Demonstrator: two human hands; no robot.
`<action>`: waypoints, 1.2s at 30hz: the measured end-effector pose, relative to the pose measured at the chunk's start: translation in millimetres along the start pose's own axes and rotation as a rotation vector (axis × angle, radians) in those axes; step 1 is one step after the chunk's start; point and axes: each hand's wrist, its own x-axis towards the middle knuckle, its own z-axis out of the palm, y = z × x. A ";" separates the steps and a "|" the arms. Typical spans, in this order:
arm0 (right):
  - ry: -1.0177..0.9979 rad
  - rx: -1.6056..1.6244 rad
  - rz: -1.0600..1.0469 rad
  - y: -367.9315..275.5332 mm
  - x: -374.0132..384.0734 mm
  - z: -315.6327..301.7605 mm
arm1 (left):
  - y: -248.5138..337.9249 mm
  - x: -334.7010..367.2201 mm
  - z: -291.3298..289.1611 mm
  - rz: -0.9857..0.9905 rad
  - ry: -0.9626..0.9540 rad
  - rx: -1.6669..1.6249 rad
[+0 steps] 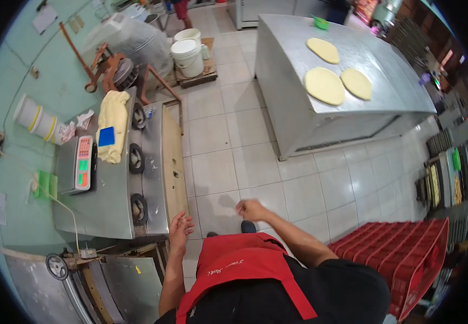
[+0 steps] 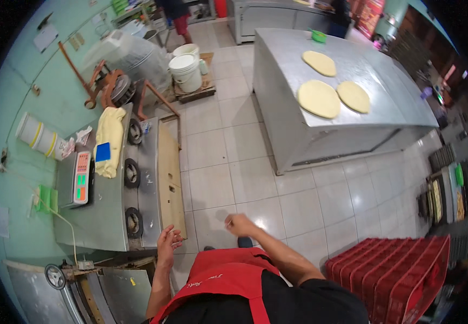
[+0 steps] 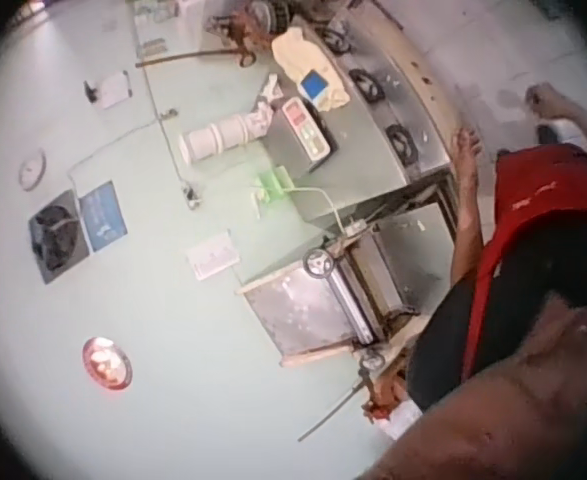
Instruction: The person cuts portions of dough from a large mass using a blue scraper, weighs each portion on a digital scale, and then feeds the dough into a mechanical roller machine. The person repeats this cycle of cutting, weighing, and rolling throughout the video.
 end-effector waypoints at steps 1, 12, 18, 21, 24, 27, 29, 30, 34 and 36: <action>-0.140 0.107 0.047 -19.1 7.2 9.3 | 10.1 7.1 -0.4 0.006 0.003 0.008; -0.221 -0.123 -0.133 -144.8 256.6 -12.4 | 82.9 88.9 -96.5 0.219 0.147 -0.164; -0.394 -0.158 -0.237 -250.6 385.0 -1.0 | 119.5 119.8 -194.6 0.258 0.448 -0.273; -0.420 -0.173 -0.364 -308.6 455.5 15.5 | 134.5 125.9 -232.6 0.263 0.568 -0.299; -0.256 -0.235 -0.537 -354.6 544.7 44.3 | 149.6 144.9 -256.7 0.233 0.666 -0.277; 0.028 -0.561 -0.695 -403.3 610.8 74.5 | 167.5 177.0 -267.7 0.226 0.708 -0.245; -0.066 -0.729 -0.600 -428.4 641.0 94.3 | 176.4 207.1 -274.4 0.251 0.739 -0.216; -0.114 -0.816 -0.550 -436.2 654.1 102.5 | 175.0 227.3 -278.0 0.267 0.760 -0.202; -0.519 -0.783 -0.443 -461.9 686.1 94.6 | 197.6 306.3 -297.0 0.248 0.913 -0.096; -0.536 -0.577 -0.561 -441.8 685.5 88.9 | 201.4 359.2 -312.6 0.276 0.924 -0.016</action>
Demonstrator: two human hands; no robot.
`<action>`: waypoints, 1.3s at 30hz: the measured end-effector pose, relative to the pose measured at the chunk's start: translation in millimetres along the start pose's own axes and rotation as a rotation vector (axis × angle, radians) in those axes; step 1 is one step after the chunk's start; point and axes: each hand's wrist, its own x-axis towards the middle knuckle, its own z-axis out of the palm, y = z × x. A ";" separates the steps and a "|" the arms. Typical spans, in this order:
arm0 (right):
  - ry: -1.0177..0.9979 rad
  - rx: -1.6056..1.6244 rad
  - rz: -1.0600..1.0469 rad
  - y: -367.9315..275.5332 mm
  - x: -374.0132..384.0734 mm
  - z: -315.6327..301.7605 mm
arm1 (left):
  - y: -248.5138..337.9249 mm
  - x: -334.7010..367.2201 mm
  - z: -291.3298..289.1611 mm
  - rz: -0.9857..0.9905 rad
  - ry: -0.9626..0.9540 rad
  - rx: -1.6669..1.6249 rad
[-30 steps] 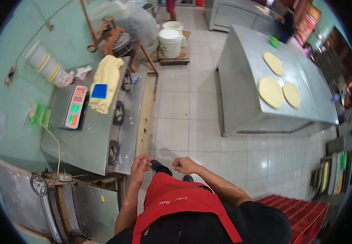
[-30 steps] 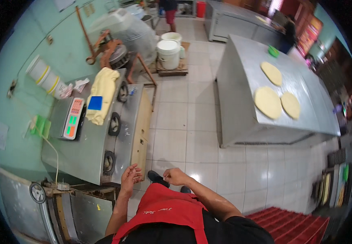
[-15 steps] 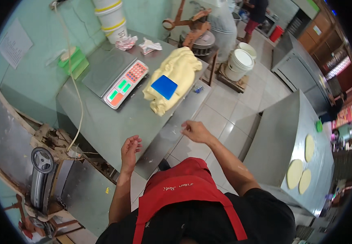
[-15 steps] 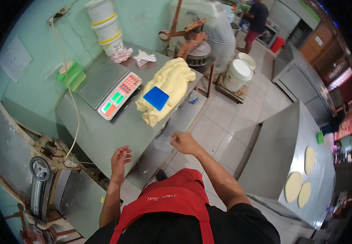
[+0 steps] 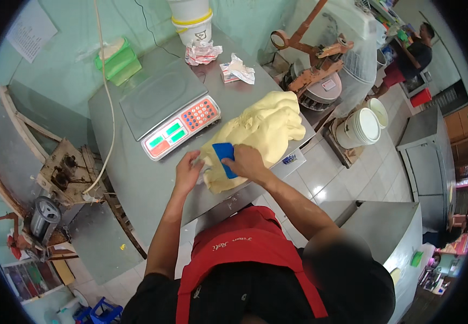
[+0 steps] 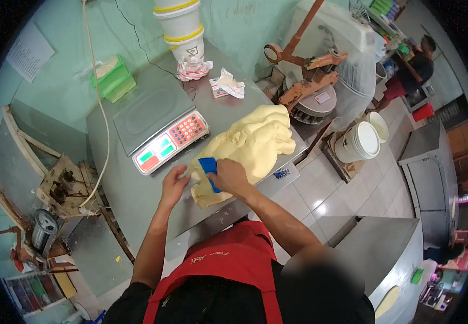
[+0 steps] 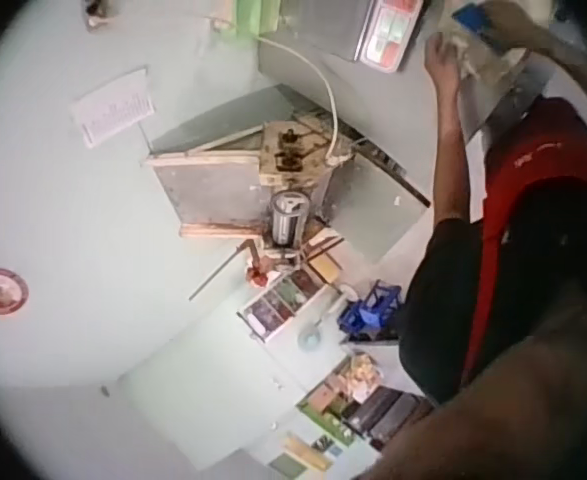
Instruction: The person cuts portions of dough from a large mass using a blue scraper, weighs each portion on a digital scale, and then feeds the dough into a mechanical roller machine. The person repeats this cycle of cutting, weighing, and rolling throughout the video.
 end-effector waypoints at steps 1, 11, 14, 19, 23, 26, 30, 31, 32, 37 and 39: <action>0.073 0.142 -0.039 12.9 -7.8 -0.6 | 19.7 18.7 18.9 0.041 -0.041 0.089; 0.022 -0.069 -0.237 37.6 100.4 9.1 | 68.3 25.8 99.6 0.113 -0.014 0.616; -0.116 -0.134 -0.476 28.1 141.6 37.7 | 52.7 -31.2 90.0 0.152 0.091 0.534; -0.668 0.122 -0.870 -14.1 132.1 145.2 | 78.4 -108.2 64.1 -0.311 0.141 0.171; -0.374 0.287 -0.708 -38.6 76.8 137.9 | 41.6 -138.9 28.7 -0.401 0.454 0.089; 0.031 0.434 -0.217 -24.3 86.4 57.4 | 62.2 -101.2 15.9 0.047 0.473 0.672; 0.003 -0.013 -0.237 42.6 77.6 -21.6 | 72.4 -25.9 46.5 0.171 -0.118 0.804; -0.032 -0.033 -0.195 42.1 66.2 -23.8 | 84.1 -19.8 64.4 0.117 -0.263 0.926; -0.065 -0.053 -0.155 36.8 47.6 -27.2 | 83.1 -20.6 74.4 0.119 -0.288 0.948; -0.080 -0.094 -0.165 40.5 -31.3 21.9 | 53.3 -70.3 71.2 0.300 -0.321 0.932; -0.129 -0.053 -0.070 38.1 -39.5 47.5 | 34.1 -93.9 52.1 0.299 -0.251 0.845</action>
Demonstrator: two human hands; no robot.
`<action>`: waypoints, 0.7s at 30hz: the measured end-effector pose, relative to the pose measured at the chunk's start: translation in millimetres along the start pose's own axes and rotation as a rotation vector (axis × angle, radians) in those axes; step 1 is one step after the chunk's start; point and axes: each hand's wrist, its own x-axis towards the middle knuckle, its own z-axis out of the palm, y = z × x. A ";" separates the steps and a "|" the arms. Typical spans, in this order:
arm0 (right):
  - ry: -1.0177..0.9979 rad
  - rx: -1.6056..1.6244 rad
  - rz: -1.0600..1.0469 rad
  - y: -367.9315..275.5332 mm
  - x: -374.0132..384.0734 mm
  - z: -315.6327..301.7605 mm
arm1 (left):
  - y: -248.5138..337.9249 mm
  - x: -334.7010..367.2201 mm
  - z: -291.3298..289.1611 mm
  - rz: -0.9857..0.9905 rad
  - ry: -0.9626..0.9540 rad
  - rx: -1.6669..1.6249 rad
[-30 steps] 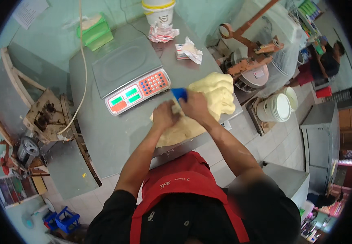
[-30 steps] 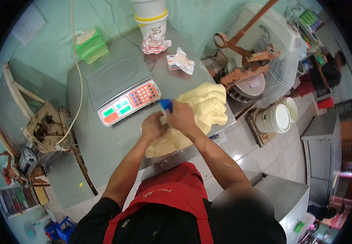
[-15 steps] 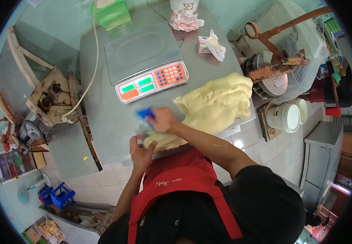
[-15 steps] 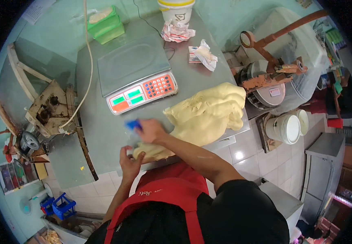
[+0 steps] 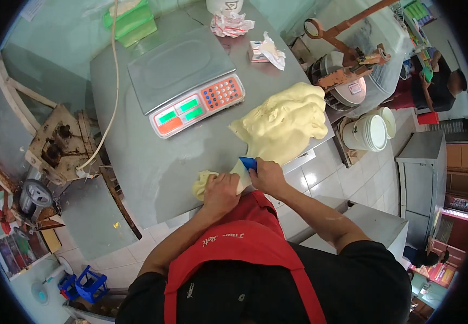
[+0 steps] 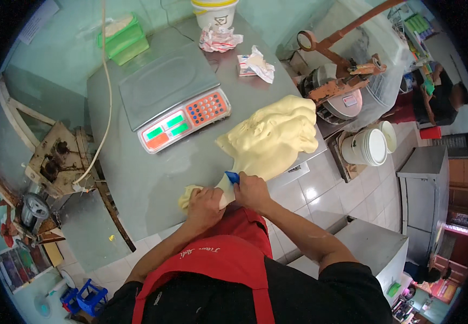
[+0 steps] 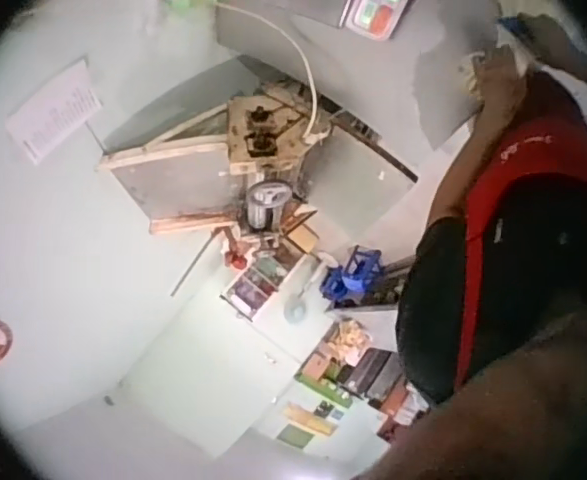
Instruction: The person cuts portions of dough from a large mass using a blue scraper, weighs each portion on a digital scale, and then feeds the dough into a mechanical roller machine. The person repeats this cycle of cutting, weighing, and rolling throughout the video.
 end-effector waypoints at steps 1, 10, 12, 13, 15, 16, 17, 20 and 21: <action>0.009 0.022 0.028 -6.0 0.6 7.4 | -7.8 -13.7 -4.1 -0.014 0.040 -0.034; 0.132 0.545 0.025 -84.8 42.1 126.9 | -85.2 -84.7 -41.8 -0.460 0.369 -0.478; -0.048 0.817 0.113 -94.2 76.4 127.0 | -108.8 -75.7 -49.6 -0.524 0.457 -0.718; -0.040 1.020 0.145 -100.2 83.3 116.9 | -116.1 -67.4 -63.2 -0.546 0.506 -0.795; -0.030 1.422 0.219 -112.4 89.7 87.3 | -123.6 -34.6 -98.0 -0.489 0.668 -0.777; -0.029 1.511 0.273 -118.9 88.9 53.0 | -122.1 -9.2 -126.1 -0.408 0.774 -0.681; 0.010 1.440 0.243 -115.3 86.7 27.1 | -118.1 18.0 -159.4 -0.381 0.761 -0.683; 0.090 1.282 0.160 -85.4 84.4 -23.5 | -142.0 105.4 -215.9 -0.267 0.696 -0.312; 0.099 1.276 0.153 -72.4 81.1 -32.3 | -155.6 133.3 -226.6 -0.270 0.596 -0.288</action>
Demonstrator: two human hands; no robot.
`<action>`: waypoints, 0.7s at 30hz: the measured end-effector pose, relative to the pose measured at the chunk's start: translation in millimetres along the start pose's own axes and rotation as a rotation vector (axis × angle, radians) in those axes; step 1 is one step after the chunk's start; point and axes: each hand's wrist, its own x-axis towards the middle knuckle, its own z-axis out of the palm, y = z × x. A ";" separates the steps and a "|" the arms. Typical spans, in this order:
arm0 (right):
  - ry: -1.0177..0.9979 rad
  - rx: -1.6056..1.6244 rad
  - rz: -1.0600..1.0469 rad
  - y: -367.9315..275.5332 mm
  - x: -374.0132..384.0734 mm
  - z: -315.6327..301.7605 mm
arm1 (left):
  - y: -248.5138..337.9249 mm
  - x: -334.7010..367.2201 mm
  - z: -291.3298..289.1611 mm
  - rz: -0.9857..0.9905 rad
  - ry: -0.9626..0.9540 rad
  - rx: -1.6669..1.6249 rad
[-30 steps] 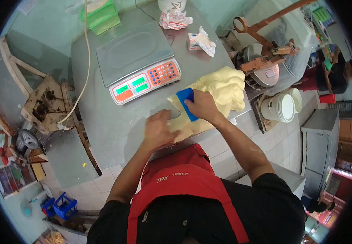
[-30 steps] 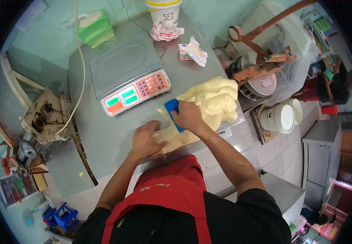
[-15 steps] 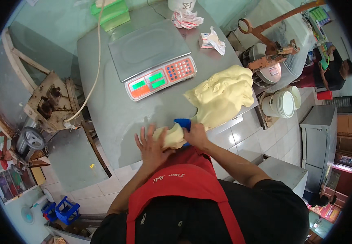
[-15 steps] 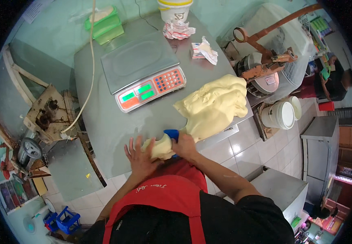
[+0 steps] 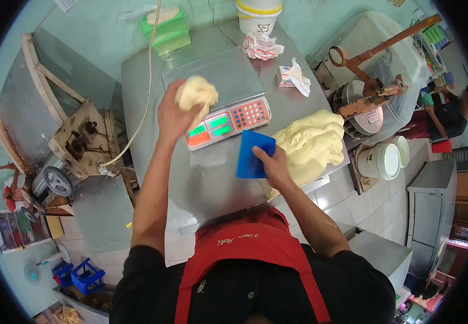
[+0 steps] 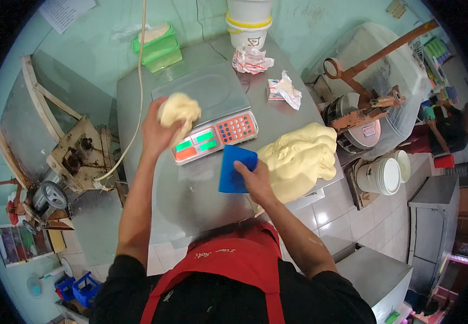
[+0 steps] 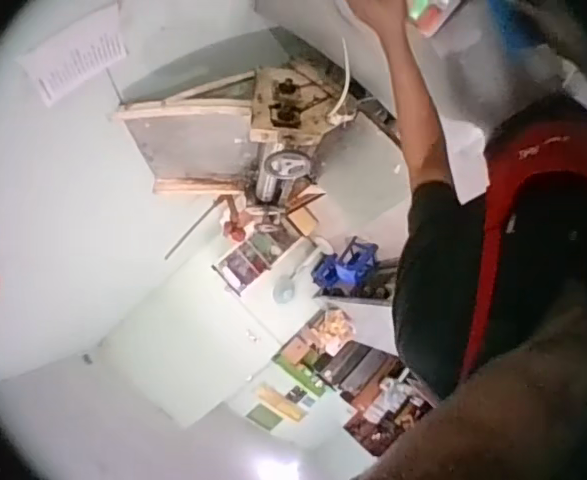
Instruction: The person cuts portions of dough from a large mass using a blue scraper, weighs each portion on a digital scale, and then feeds the dough into a mechanical roller machine. The person repeats this cycle of cutting, weighing, and rolling throughout the video.
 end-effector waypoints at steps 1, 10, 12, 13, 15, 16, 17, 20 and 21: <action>0.005 -0.003 -0.014 -3.6 0.2 -15.7 | -5.2 26.0 8.7 -0.002 -0.095 0.039; 0.380 -0.133 0.022 15.3 -73.8 -134.9 | 12.1 -59.9 107.8 0.327 -0.077 0.131; 0.425 -0.142 -0.047 41.2 -83.6 -153.7 | 31.2 -152.9 152.1 0.473 -0.503 -0.049; 0.455 -0.143 -0.084 52.3 -86.4 -161.0 | 67.7 -183.9 149.8 0.420 -0.704 -0.161; 0.435 -0.168 -0.067 44.8 -91.4 -156.7 | 68.7 -231.1 178.5 0.511 -0.632 -0.047; 0.428 -0.179 -0.059 41.2 -93.4 -154.6 | 66.9 -234.1 184.8 0.521 -0.596 -0.032; 0.410 -0.278 -0.074 42.3 -93.2 -156.1 | 63.3 -235.3 190.7 0.530 -0.560 -0.017; 0.334 -0.530 -0.087 36.8 -94.3 -152.1 | 53.6 -236.5 192.9 0.498 -0.502 -0.074; 0.301 -0.585 -0.073 22.6 -97.1 -138.1 | 49.3 -234.9 192.1 0.482 -0.488 -0.108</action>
